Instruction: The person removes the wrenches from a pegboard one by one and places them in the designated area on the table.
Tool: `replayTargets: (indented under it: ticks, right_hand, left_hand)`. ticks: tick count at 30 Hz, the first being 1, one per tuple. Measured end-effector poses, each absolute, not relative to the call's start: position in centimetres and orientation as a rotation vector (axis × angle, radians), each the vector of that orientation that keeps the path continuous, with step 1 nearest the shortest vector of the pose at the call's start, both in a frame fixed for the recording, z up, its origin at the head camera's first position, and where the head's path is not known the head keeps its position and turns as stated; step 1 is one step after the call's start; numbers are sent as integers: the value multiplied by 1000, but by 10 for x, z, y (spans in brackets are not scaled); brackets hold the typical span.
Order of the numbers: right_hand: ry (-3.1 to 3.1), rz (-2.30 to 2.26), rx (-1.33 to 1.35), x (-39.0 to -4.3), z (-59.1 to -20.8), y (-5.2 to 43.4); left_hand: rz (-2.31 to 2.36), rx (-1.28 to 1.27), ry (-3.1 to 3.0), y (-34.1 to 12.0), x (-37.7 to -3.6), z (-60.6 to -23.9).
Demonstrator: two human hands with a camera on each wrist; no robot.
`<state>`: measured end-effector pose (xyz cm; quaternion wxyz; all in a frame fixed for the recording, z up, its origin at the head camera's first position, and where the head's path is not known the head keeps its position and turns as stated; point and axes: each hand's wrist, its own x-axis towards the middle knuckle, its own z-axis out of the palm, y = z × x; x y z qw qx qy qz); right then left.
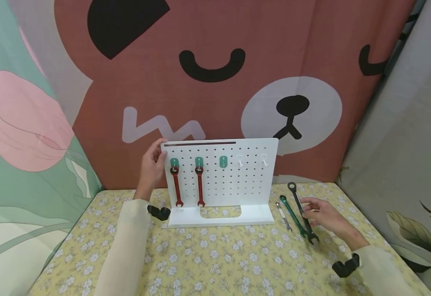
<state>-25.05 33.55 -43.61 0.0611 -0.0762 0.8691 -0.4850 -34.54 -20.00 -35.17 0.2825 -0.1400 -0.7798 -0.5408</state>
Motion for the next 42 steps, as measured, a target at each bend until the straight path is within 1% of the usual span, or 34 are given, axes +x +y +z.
replayTargets:
  ticks: [7, 15, 29, 42]
  right_hand:
    - [2554, -1457, -166, -262, -441, 350]
    - [2533, -1411, -73, -271, -451, 354]
    - [2526, -1321, -82, -275, -454, 355]
    - [2628, -1182, -78, -280, -458, 350]
  left_hand:
    - [-1451, -391, -2073, -201, -346, -350]
    - [-1438, -395, -2083, -198, -350, -353]
    - [-1446, -440, -2058, -198, -349, -352]
    - [-1438, -405, -2070, -201, -347, -352]
